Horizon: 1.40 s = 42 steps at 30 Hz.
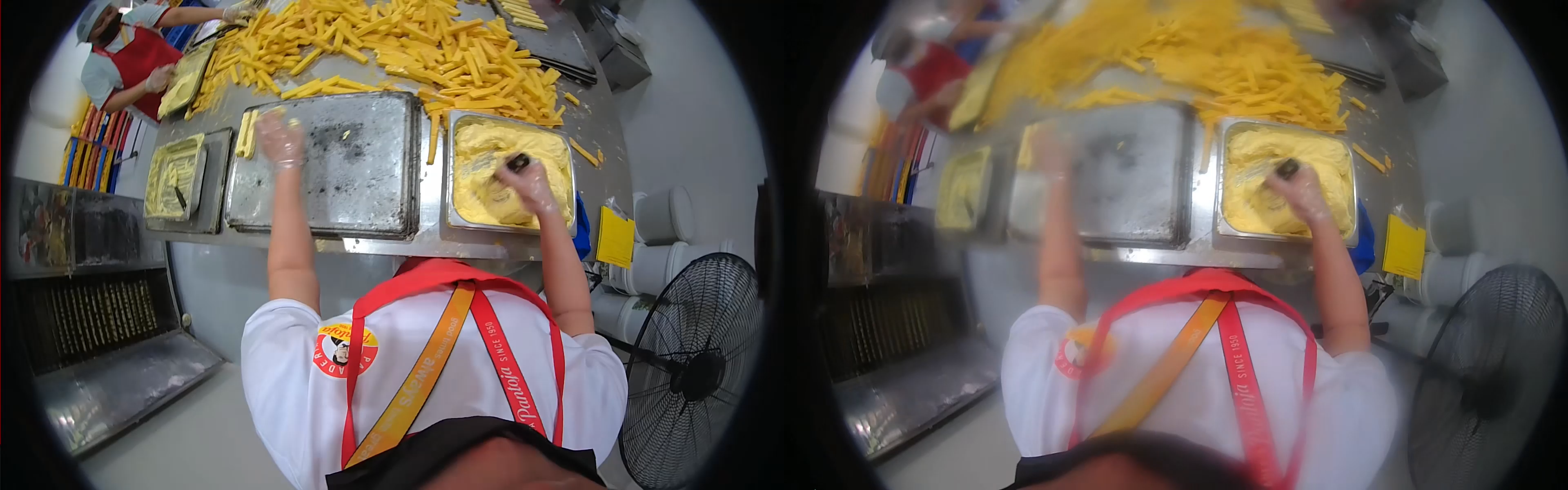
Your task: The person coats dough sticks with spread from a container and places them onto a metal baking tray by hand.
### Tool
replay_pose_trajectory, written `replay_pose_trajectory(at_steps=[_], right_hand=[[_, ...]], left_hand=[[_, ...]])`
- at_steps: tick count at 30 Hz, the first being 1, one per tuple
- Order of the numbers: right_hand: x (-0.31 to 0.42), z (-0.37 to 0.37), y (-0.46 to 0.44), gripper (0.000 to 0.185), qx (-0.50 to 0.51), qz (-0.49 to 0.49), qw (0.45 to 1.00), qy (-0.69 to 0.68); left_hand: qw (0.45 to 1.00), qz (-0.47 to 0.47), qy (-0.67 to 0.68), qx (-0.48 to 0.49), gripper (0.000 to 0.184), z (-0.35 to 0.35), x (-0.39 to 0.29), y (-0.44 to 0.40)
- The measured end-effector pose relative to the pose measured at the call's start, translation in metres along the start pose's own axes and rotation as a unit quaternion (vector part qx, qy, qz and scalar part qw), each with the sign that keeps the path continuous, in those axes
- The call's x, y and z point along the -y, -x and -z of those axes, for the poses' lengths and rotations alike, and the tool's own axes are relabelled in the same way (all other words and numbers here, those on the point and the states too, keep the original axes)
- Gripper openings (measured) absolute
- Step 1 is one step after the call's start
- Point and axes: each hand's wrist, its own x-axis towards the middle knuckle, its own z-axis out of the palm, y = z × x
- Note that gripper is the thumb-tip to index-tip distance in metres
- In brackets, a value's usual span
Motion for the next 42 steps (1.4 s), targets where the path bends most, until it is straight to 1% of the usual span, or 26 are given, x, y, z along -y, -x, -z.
replay_pose_trajectory(at_steps=[1, 2, 4, 5, 7, 8, 9, 11, 13, 14, 17, 19, 20, 23, 24, 25, 26, 27, 28, 30, 33, 35, 36, 39, 40, 42], right_hand=[[-0.001, 0.015, -0.011, 0.015, -0.049, -0.021, 0.998, -0.020], [-0.007, 0.029, -0.022, 0.014, -0.111, -0.008, 0.994, 0.016], [-0.001, 0.031, -0.024, 0.013, -0.165, 0.071, 0.948, 0.261], [0.005, 0.028, -0.026, 0.014, -0.188, 0.107, 0.900, 0.377], [0.022, 0.010, -0.003, 0.015, -0.046, 0.198, 0.929, 0.309], [0.032, 0.005, 0.006, 0.013, 0.028, 0.201, 0.941, 0.271], [0.043, 0.007, 0.008, 0.011, 0.125, 0.131, 0.955, 0.236], [0.017, 0.019, -0.006, 0.015, 0.067, 0.026, 0.995, 0.067], [-0.003, 0.043, -0.030, 0.014, -0.079, -0.002, 0.992, 0.103], [0.017, 0.051, -0.028, 0.012, -0.129, 0.051, 0.953, 0.268], [0.017, 0.026, -0.018, 0.011, -0.138, 0.220, 0.923, 0.285], [0.026, 0.019, -0.010, 0.014, 0.062, 0.219, 0.943, 0.243], [0.046, 0.025, -0.011, 0.015, 0.184, 0.134, 0.947, 0.225], [-0.015, 0.043, -0.043, 0.017, 0.062, 0.017, 0.998, 0.008], [-0.019, 0.057, -0.052, 0.014, -0.020, -0.004, 0.999, 0.031], [0.006, 0.070, -0.049, 0.014, -0.071, -0.012, 0.967, 0.244], [0.006, 0.065, -0.042, 0.014, -0.103, 0.075, 0.951, 0.280], [0.007, 0.057, -0.033, 0.014, -0.135, 0.164, 0.926, 0.313], [0.010, 0.051, -0.023, 0.016, -0.043, 0.195, 0.931, 0.307], [0.016, 0.043, -0.001, 0.019, 0.141, 0.250, 0.915, 0.286], [0.030, 0.063, -0.012, 0.023, 0.219, 0.041, 0.949, 0.222], [-0.004, 0.078, -0.037, 0.027, -0.002, 0.040, 0.974, 0.225], [-0.003, 0.083, -0.044, 0.024, -0.066, 0.061, 0.949, 0.303], [0.012, 0.071, -0.033, 0.021, -0.139, 0.153, 0.941, 0.267], [0.023, 0.067, -0.025, 0.018, -0.118, 0.125, 0.965, 0.196], [0.026, 0.052, -0.020, 0.018, -0.076, 0.073, 0.993, -0.053]], left_hand=[[0.999, -0.040, -0.017, -0.029, 0.042, -0.002, -0.035, -0.004], [0.995, -0.080, -0.036, -0.057, 0.042, 0.000, -0.073, -0.009], [0.984, -0.041, 0.121, 0.125, 0.041, -0.001, -0.133, -0.026], [0.976, -0.076, 0.155, 0.129, 0.039, -0.008, -0.160, -0.029], [0.956, -0.139, 0.209, 0.152, 0.037, -0.025, -0.208, -0.036], [0.944, -0.169, 0.228, 0.170, 0.037, -0.035, -0.230, -0.037], [0.934, -0.165, 0.249, 0.197, 0.038, -0.043, -0.252, -0.038], [0.910, -0.160, 0.289, 0.250, 0.040, -0.059, -0.292, -0.039], [0.907, -0.109, 0.270, 0.304, 0.045, -0.084, -0.324, -0.037], [0.904, -0.083, 0.259, 0.330, 0.048, -0.095, -0.338, -0.036], [0.879, 0.005, 0.170, 0.445, 0.054, -0.116, -0.373, -0.044], [0.884, 0.027, 0.150, 0.443, 0.054, -0.126, -0.385, -0.043], [0.885, 0.039, 0.139, 0.442, 0.054, -0.129, -0.388, -0.043], [0.885, 0.061, 0.140, 0.440, 0.049, -0.181, -0.382, -0.036], [0.912, 0.017, 0.138, 0.386, 0.046, -0.205, -0.371, -0.027], [0.934, -0.028, 0.134, 0.329, 0.042, -0.231, -0.356, -0.017], [0.936, -0.006, 0.186, 0.299, 0.040, -0.230, -0.347, -0.015], [0.934, 0.013, 0.237, 0.268, 0.037, -0.213, -0.342, -0.018], [0.898, 0.102, 0.342, 0.257, 0.035, -0.194, -0.336, -0.021], [0.824, 0.163, 0.496, 0.221, 0.029, -0.117, -0.323, -0.027], [0.861, 0.058, 0.478, 0.166, 0.027, -0.058, -0.301, -0.003], [0.843, 0.042, 0.484, 0.232, 0.026, 0.022, -0.305, 0.013], [0.833, 0.035, 0.485, 0.265, 0.025, 0.050, -0.307, 0.025], [0.880, -0.038, 0.383, 0.276, 0.026, 0.072, -0.307, 0.056], [0.879, -0.050, 0.378, 0.284, 0.034, 0.060, -0.303, 0.067], [0.874, -0.034, 0.371, 0.312, 0.040, 0.060, -0.302, 0.070]])
